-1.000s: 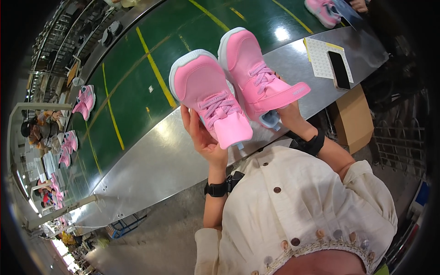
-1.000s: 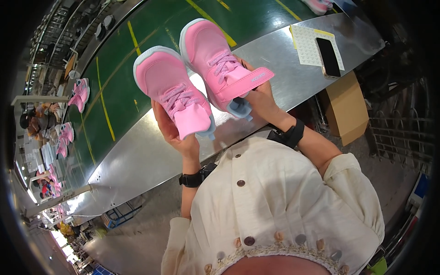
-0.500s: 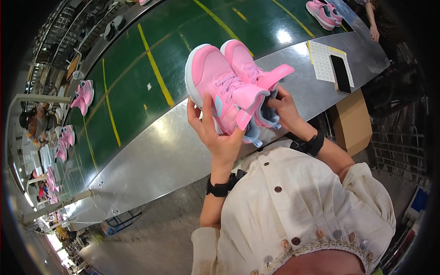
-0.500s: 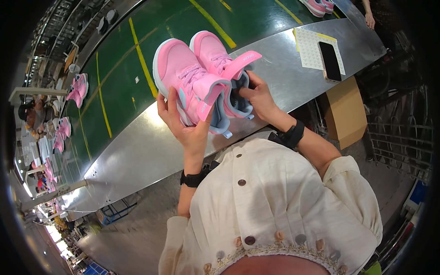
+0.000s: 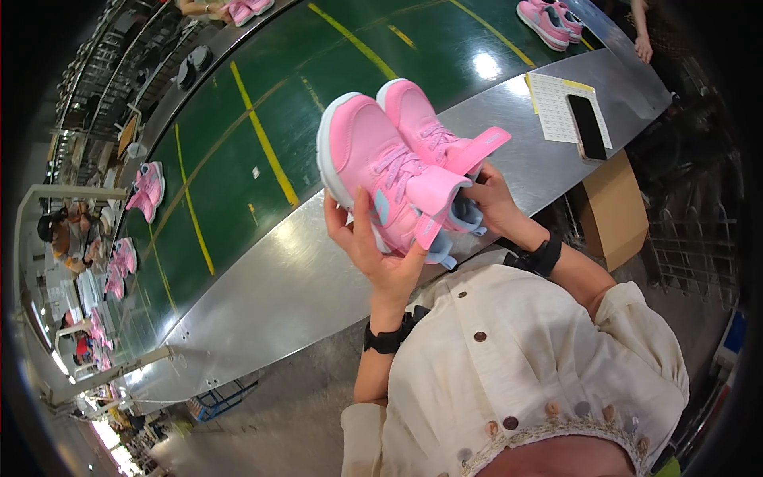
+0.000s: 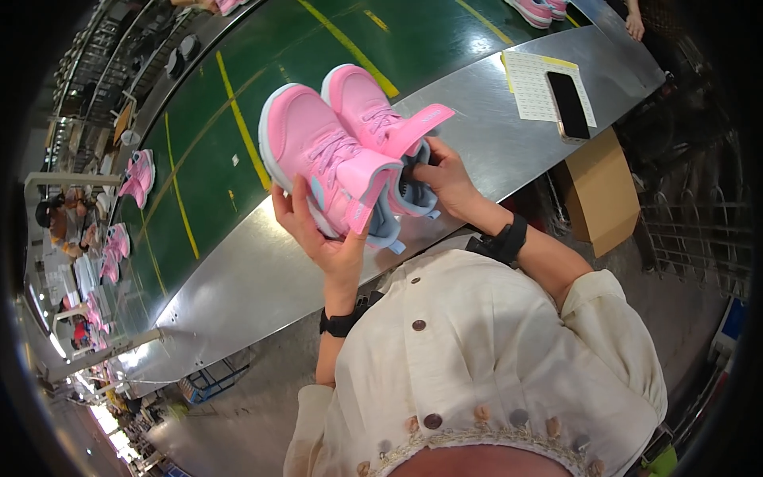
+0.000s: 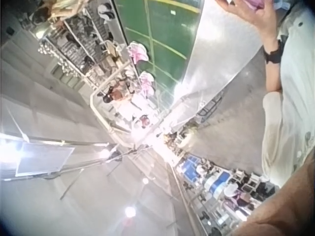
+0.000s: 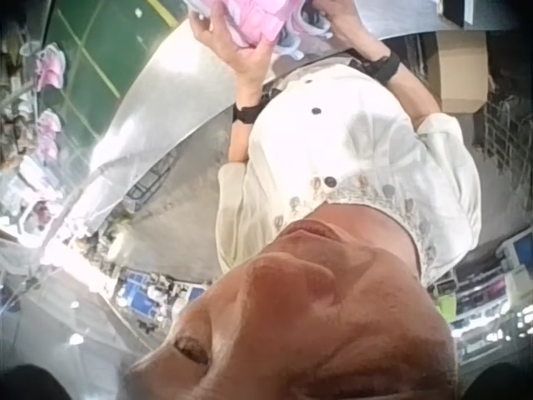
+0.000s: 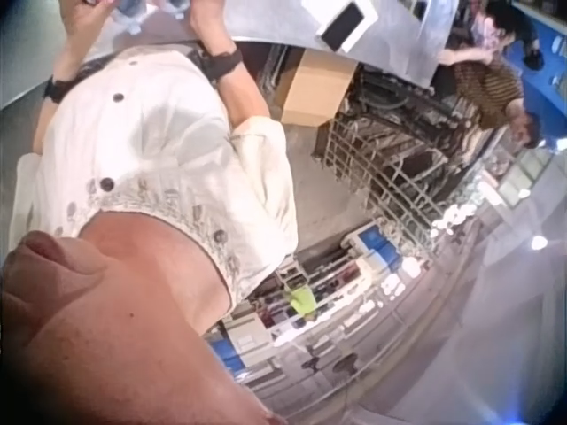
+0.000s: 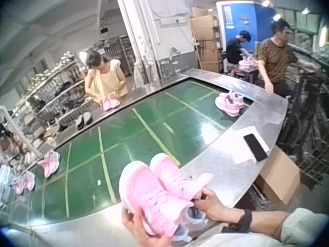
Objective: Inspect and clean finished pink children's sneakers on a production line.
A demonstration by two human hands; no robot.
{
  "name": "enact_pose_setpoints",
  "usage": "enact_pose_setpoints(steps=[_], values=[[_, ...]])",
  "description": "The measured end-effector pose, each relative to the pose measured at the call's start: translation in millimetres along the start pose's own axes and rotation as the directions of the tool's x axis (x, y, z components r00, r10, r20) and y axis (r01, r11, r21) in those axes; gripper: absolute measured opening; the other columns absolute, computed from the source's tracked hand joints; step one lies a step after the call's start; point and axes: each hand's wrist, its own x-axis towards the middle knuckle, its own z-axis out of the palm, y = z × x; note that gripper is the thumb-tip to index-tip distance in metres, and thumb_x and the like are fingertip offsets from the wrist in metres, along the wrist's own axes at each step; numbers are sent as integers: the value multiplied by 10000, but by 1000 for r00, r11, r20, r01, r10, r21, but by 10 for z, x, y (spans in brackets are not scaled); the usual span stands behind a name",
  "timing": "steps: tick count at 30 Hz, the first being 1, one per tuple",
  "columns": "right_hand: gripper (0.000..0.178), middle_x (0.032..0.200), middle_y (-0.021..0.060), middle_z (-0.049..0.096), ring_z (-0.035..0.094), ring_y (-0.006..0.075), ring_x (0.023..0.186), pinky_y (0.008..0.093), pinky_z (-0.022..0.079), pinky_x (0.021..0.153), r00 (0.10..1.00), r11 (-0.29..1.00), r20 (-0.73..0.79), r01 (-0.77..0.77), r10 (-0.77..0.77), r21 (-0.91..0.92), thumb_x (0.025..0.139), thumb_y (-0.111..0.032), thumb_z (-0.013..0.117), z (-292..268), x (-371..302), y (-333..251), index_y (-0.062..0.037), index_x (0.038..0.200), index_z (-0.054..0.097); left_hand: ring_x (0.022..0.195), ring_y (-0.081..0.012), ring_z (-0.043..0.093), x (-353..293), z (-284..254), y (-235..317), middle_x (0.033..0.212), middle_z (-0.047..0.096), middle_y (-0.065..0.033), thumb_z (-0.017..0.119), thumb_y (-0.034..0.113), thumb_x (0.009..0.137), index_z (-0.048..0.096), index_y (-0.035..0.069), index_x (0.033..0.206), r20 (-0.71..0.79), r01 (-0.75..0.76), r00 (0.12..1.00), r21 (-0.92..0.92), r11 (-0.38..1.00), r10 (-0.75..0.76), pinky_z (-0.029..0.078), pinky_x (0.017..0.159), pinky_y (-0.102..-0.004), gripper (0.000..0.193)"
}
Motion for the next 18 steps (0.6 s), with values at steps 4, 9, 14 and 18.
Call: enact_pose_setpoints(steps=[4,9,14,18], values=[[509,1085,50,569,539,124,981,260,416,887,999,999,24,-28,28,22,722,65,500,15,35,-14,-16,1224,483,1307,-359,229,34,22,-80,1394,209,-213,776,365,655,406,66,1332,19,11,1000,-7,1000,-11,260,1028,-446,828],[469,1027,49,580,535,118,935,254,421,847,999,994,-33,40,-43,-98,734,27,528,-69,112,3,-11,1201,498,1317,-347,225,15,147,-220,1403,214,-211,737,332,716,378,74,1350,68,80,995,-64,995,-76,242,1044,-438,773],[474,970,41,585,525,103,874,246,429,784,1000,923,-14,-26,23,-384,792,-164,646,-227,273,221,-1,1213,503,1302,-347,275,-170,254,-836,1357,335,-253,509,261,905,369,24,1341,362,639,756,-229,734,-545,224,1056,-386,515],[433,1037,35,589,539,71,899,207,445,733,992,959,-7,-124,127,-256,854,-238,615,-457,249,218,-11,1210,519,1274,-358,323,-142,185,-708,1331,382,-229,568,196,865,427,-47,1256,128,344,928,73,936,-351,256,1042,-420,482]])
